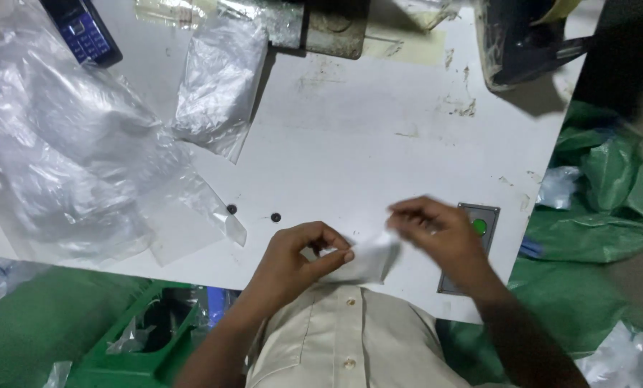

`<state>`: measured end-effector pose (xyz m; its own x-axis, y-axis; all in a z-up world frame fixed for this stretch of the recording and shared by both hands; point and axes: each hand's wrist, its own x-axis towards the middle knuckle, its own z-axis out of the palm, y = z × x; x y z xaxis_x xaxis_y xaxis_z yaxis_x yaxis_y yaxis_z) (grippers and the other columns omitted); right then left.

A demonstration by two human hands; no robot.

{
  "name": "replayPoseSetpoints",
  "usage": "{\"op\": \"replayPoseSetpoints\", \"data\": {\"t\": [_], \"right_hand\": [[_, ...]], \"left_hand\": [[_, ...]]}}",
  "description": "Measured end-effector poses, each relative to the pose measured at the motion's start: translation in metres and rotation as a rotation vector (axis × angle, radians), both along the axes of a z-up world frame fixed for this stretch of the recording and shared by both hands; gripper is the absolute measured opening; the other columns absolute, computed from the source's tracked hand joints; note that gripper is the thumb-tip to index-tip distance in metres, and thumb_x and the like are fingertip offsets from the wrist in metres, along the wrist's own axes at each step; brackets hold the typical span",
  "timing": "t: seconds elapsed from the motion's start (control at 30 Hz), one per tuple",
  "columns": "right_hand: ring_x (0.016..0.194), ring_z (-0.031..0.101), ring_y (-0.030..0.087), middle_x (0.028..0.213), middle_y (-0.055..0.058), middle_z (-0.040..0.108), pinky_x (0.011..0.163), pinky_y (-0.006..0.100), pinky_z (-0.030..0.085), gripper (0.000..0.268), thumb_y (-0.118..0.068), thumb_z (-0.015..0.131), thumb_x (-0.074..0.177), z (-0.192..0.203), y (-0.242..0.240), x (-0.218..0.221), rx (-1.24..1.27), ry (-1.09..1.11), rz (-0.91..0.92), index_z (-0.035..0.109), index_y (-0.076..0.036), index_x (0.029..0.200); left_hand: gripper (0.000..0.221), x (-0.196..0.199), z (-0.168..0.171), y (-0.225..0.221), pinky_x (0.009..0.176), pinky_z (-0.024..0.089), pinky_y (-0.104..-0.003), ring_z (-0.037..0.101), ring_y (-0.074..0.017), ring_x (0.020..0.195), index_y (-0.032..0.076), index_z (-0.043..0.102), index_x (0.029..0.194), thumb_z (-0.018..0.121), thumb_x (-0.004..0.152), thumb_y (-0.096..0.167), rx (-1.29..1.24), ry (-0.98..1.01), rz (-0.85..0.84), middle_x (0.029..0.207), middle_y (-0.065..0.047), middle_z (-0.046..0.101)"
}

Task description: Packaging small white items into plastic bags at a workbench

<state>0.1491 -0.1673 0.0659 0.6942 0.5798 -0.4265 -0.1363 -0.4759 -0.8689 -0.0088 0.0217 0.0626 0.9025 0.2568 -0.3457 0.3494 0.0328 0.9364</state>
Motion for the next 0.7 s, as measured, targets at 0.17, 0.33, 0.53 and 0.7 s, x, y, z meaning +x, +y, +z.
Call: {"op": "replayPoseSetpoints", "data": {"t": [0.17,0.33,0.53,0.7], "right_hand": [[0.065,0.057,0.015,0.094,0.015,0.066,0.05,0.026,0.047,0.012,0.006,0.073,0.112,-0.024,-0.022,0.135,0.215,-0.765,-0.395,0.063,0.002,0.116],[0.077,0.046,0.004,0.081,-0.005,0.055,0.064,0.029,0.036,0.036,-0.035,0.077,0.131,-0.04,-0.038,0.228,-0.195,-0.753,-0.185,0.07,-0.013,0.104],[0.089,0.047,0.011,0.094,0.002,0.051,0.081,0.029,0.037,0.038,-0.003,0.08,0.126,-0.051,-0.069,0.184,-0.036,-0.74,-0.146,0.057,-0.007,0.096],[0.063,0.049,0.006,0.077,-0.001,0.056,0.053,0.024,0.04,0.028,-0.029,0.067,0.12,-0.013,-0.024,0.087,-0.127,-0.496,-0.452,0.062,-0.013,0.097]], "left_hand": [[0.011,0.008,0.02,0.006,0.077,0.055,-0.031,0.074,-0.0209,0.085,0.005,0.069,0.09,0.08,0.088,0.004,0.556,-0.557,0.157,0.092,-0.009,0.075],[0.013,0.014,0.004,0.012,0.082,0.053,-0.04,0.07,-0.0275,0.093,-0.001,0.069,0.101,0.079,0.093,-0.001,1.02,-0.774,0.098,0.107,-0.016,0.073],[0.009,0.023,-0.011,0.006,0.074,0.053,-0.038,0.067,-0.0274,0.087,-0.003,0.069,0.094,0.078,0.092,-0.004,1.116,-0.782,0.031,0.099,-0.018,0.075],[0.01,0.03,-0.015,-0.007,0.07,0.054,-0.04,0.066,-0.0284,0.086,0.0,0.065,0.096,0.074,0.095,-0.006,1.165,-0.841,-0.13,0.102,-0.017,0.07]]}}
